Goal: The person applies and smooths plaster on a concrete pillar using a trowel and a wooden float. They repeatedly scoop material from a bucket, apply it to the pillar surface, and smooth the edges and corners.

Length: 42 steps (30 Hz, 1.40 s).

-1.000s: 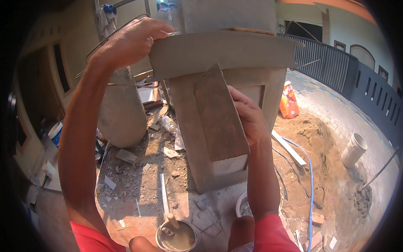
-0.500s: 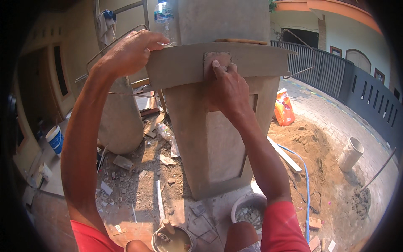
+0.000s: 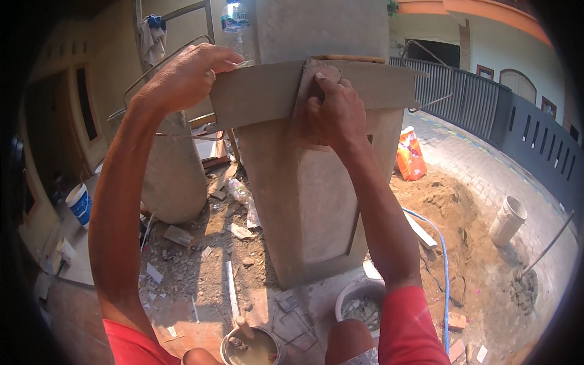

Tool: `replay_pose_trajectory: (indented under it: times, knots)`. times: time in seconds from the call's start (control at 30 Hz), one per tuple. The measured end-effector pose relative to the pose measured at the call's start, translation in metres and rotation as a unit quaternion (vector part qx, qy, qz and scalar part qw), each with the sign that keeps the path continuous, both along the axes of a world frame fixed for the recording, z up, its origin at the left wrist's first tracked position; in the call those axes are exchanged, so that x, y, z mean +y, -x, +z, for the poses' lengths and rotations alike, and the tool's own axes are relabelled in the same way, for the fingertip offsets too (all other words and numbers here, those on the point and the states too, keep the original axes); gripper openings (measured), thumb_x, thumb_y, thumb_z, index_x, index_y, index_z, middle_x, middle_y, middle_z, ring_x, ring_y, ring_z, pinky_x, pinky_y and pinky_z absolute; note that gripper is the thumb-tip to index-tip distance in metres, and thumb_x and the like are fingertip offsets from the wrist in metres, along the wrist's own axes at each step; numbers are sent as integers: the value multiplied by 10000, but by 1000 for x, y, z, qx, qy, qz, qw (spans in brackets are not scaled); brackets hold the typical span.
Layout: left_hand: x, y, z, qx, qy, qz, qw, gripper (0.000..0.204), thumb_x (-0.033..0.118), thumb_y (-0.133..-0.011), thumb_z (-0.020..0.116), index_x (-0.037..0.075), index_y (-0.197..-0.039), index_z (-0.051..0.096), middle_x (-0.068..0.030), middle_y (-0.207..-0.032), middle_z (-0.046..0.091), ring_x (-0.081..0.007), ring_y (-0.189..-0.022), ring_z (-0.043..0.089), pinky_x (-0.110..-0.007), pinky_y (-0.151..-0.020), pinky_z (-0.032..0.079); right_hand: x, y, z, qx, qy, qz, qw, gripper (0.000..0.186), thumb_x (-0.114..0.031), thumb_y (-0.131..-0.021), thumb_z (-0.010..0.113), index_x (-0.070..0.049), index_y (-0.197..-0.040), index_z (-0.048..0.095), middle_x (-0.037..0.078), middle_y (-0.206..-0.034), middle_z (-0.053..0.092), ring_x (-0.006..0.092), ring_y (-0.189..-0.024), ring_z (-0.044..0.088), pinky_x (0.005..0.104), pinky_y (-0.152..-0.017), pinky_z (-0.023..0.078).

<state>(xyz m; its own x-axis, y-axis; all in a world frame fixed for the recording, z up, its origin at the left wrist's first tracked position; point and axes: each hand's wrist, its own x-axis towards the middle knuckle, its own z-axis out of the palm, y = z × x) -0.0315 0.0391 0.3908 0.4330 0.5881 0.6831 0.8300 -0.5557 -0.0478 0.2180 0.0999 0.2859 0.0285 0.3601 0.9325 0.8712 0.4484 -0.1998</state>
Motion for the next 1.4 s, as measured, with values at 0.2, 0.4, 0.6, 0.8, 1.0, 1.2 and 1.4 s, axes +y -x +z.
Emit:
replay_pose_trajectory:
  times: [0.2,0.4,0.6,0.8,1.0,1.2,1.4]
  knots:
    - [4,2,0,-16,4,-22,1000,471,-117,-831,483,15,-1249,655,-221,-1159,706,-334,-1150,655,-425,-1006,495,-49,55,-74,-33,126,44,991,481,-171,-865,657,-91,-1339,635,190,-1050,601,391,-885,661,464,-827,539]
    - [4,4,-2,16,-46,-33,998,480,-125,-821,469,-8,-1249,651,-239,-1152,708,-347,-1118,676,-431,-995,510,-23,36,-8,46,10,28,999,446,-186,-881,618,-70,-1311,643,220,-1050,611,401,-894,674,491,-788,551]
    - [5,4,0,15,-28,-24,999,487,-124,-822,446,-7,-1246,653,-243,-1162,703,-335,-1132,674,-421,-987,525,-50,93,-57,-38,86,35,995,445,-190,-869,650,-62,-1294,668,197,-974,623,364,-842,665,459,-794,546]
    - [6,6,4,19,-10,-33,999,481,-132,-833,418,-14,-1243,642,-241,-1161,701,-333,-1146,670,-409,-996,524,-49,80,-22,29,-24,62,997,447,-172,-859,637,-71,-1293,669,190,-935,617,374,-847,668,455,-774,548]
    - [12,8,7,37,5,-12,999,469,-128,-847,418,-12,-1246,637,-240,-1159,701,-330,-1154,666,-401,-1004,519,-42,120,-38,-26,39,52,998,444,-202,-882,616,-92,-1311,650,181,-966,598,382,-834,667,475,-736,548]
    - [21,15,9,9,8,-77,997,464,-119,-861,422,-11,-1261,631,-222,-1161,706,-310,-1140,675,-386,-989,522,-64,115,-58,-30,56,73,995,445,-192,-885,611,-107,-1321,637,185,-982,583,391,-777,666,499,-706,540]
    - [28,20,21,16,40,-77,996,484,-108,-862,441,7,-1297,618,-210,-1138,715,-289,-1110,685,-373,-980,527,-30,119,-16,-22,-56,49,997,431,-186,-879,634,-108,-1302,645,173,-962,578,381,-783,667,491,-689,543]
